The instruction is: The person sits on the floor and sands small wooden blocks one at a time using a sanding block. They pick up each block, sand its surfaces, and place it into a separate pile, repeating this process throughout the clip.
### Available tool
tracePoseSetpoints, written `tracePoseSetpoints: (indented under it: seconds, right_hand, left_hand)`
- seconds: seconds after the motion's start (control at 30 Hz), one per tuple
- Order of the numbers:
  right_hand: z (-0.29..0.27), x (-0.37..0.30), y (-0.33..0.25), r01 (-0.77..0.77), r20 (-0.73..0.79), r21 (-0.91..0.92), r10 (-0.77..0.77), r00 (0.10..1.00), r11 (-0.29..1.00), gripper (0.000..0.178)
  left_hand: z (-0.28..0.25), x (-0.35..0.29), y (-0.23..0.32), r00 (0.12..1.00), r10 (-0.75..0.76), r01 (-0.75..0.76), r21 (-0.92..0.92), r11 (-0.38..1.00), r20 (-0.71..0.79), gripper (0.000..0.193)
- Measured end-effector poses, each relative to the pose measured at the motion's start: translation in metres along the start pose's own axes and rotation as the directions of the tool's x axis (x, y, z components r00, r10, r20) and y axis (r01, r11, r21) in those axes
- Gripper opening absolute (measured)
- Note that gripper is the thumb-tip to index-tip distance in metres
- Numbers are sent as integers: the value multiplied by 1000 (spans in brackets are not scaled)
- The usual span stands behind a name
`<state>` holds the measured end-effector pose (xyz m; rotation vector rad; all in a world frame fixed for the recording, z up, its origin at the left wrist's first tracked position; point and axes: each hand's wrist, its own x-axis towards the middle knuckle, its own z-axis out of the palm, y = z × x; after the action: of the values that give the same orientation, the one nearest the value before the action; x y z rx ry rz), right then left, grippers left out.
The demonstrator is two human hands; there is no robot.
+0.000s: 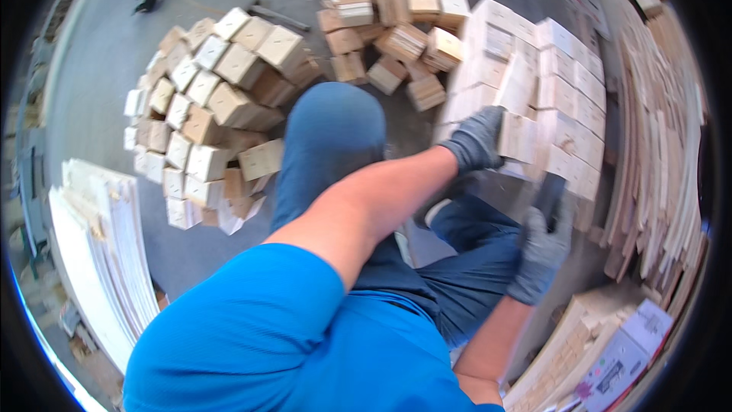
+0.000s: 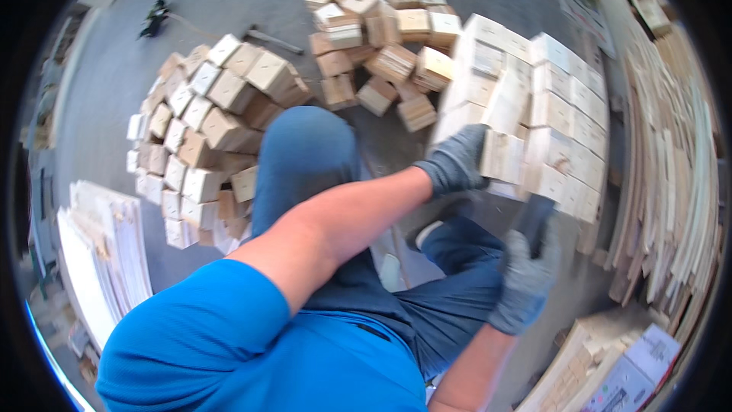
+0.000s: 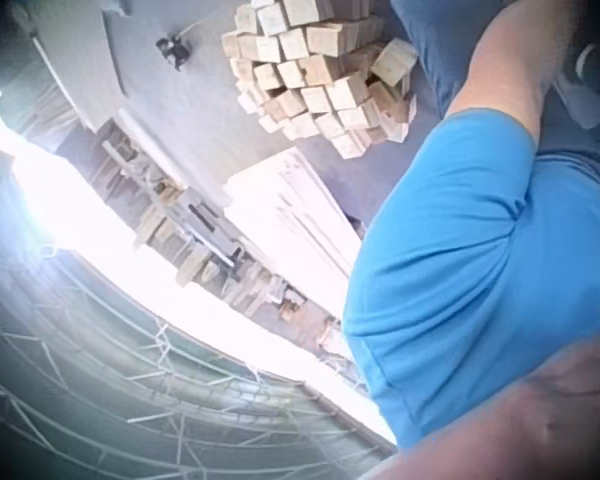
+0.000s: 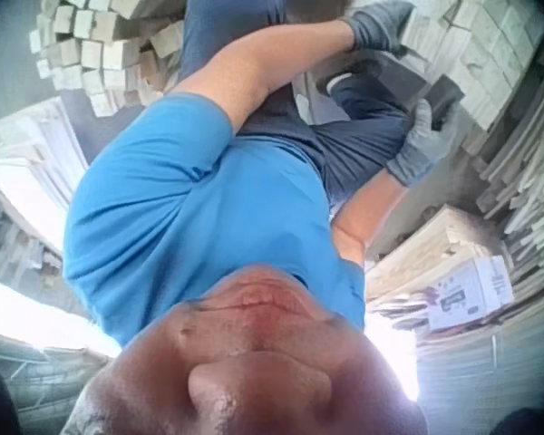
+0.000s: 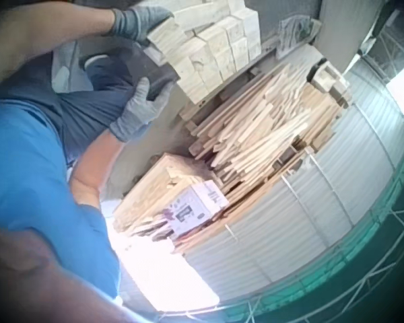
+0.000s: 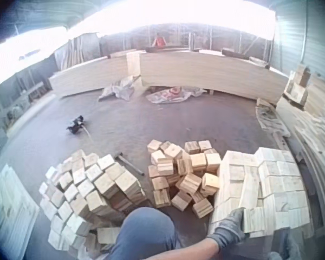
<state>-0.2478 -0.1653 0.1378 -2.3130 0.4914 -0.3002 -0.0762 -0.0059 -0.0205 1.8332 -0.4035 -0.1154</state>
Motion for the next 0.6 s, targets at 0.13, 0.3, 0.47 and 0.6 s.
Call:
tracePoseSetpoints:
  seconds: [0.13, 0.3, 0.47, 0.6]
  right_hand:
    - [-41, 10, 30, -101, -55, 456, 141, 988, 884, 66]
    - [-79, 17, 96, -238, 151, 934, 310, 939, 266, 62]
    - [-89, 16, 122, -241, 214, 964, 205, 955, 116, 70]
    - [-79, 27, 121, -230, 205, 968, 219, 954, 96, 70]
  left_hand:
    - [-26, 3, 43, 995, -100, 99, -65, 993, -22, 101]
    - [-62, 14, 85, 978, -19, -12, -143, 990, -210, 103]
    - [-136, 7, 126, 959, 35, -186, -532, 826, -281, 91]
    - [-197, 4, 118, 907, 111, -362, -615, 700, -406, 91]
